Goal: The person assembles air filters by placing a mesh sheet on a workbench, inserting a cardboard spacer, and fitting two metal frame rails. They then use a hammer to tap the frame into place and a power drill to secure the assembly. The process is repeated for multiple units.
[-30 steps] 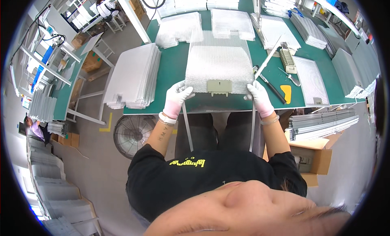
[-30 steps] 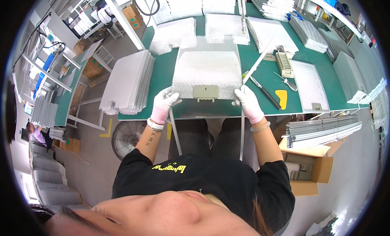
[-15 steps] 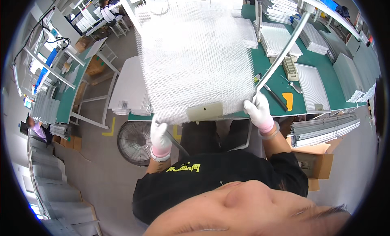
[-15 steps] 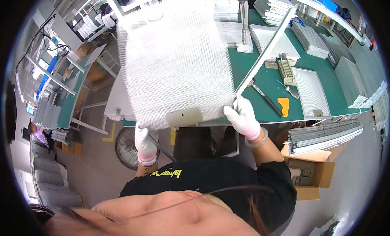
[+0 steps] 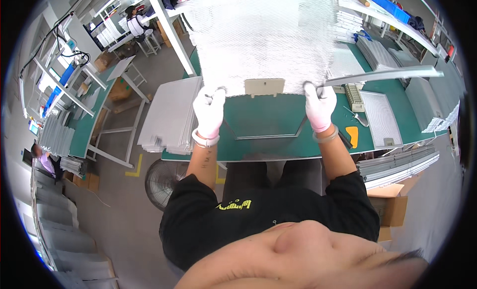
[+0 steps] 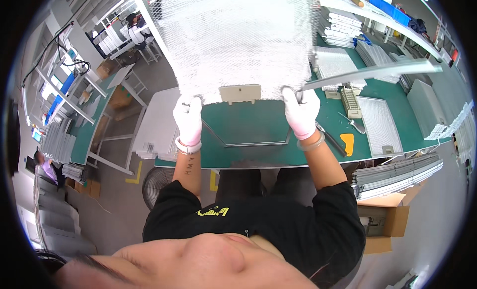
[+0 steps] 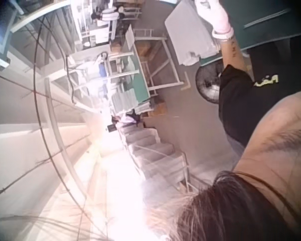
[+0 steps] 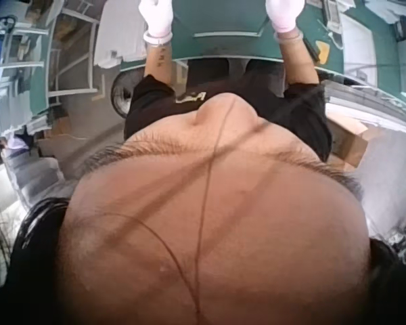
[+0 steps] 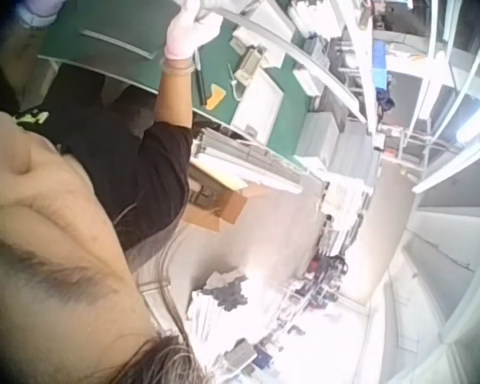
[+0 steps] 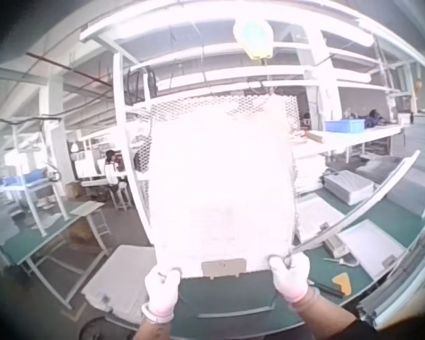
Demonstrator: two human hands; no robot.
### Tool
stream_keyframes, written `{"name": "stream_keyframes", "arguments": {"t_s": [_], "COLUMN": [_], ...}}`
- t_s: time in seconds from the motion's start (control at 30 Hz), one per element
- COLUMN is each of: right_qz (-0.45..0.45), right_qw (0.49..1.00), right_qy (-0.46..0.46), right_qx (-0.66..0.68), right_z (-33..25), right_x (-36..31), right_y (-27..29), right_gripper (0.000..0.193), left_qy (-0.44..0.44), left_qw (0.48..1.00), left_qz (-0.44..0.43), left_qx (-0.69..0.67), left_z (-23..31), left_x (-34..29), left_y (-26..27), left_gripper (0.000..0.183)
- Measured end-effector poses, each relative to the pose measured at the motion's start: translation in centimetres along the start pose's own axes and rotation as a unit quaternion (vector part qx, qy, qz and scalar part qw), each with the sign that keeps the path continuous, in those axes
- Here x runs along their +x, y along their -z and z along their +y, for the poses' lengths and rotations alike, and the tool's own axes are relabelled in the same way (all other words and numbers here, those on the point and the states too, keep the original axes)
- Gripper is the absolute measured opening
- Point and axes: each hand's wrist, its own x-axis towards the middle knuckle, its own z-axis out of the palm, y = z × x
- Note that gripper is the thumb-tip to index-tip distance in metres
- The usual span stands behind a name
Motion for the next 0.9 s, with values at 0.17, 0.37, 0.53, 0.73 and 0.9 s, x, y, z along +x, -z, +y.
{"name": "stream_keyframes", "arguments": {"t_s": [0.17,0.37,0.53,0.73,0.9], "right_qz": [-0.043,-0.043,-0.064,-0.104,-0.126], "right_qw": [0.999,0.998,0.996,0.994,0.981], "right_qy": [-0.001,-0.036,-0.063,-0.031,-0.124], "right_qx": [-0.021,0.001,0.014,-0.028,0.079], "right_z": [4.3,6.2,4.4,3.2,0.7], "right_x": [-0.8,-0.2,-0.2,0.9,1.9], "right_y": [2.6,3.3,2.7,3.1,3.3], "right_gripper": [0.042,0.04,0.039,0.036,0.01], "left_qy": [0.029,0.054,0.027,-0.001,0.004], "left_qw": [0.999,0.997,0.999,0.999,0.986], "left_qz": [-0.027,-0.04,-0.026,-0.046,-0.068], "left_qx": [-0.009,0.04,-0.009,-0.02,-0.154], "left_z": [-0.5,-0.7,-0.8,-1.6,-2.5], "left_x": [0.2,0.1,-0.5,0.1,1.5], "left_y": [0.5,0.8,0.3,0.8,1.6], "left_gripper": [0.008,0.015,0.01,0.009,0.027]}}
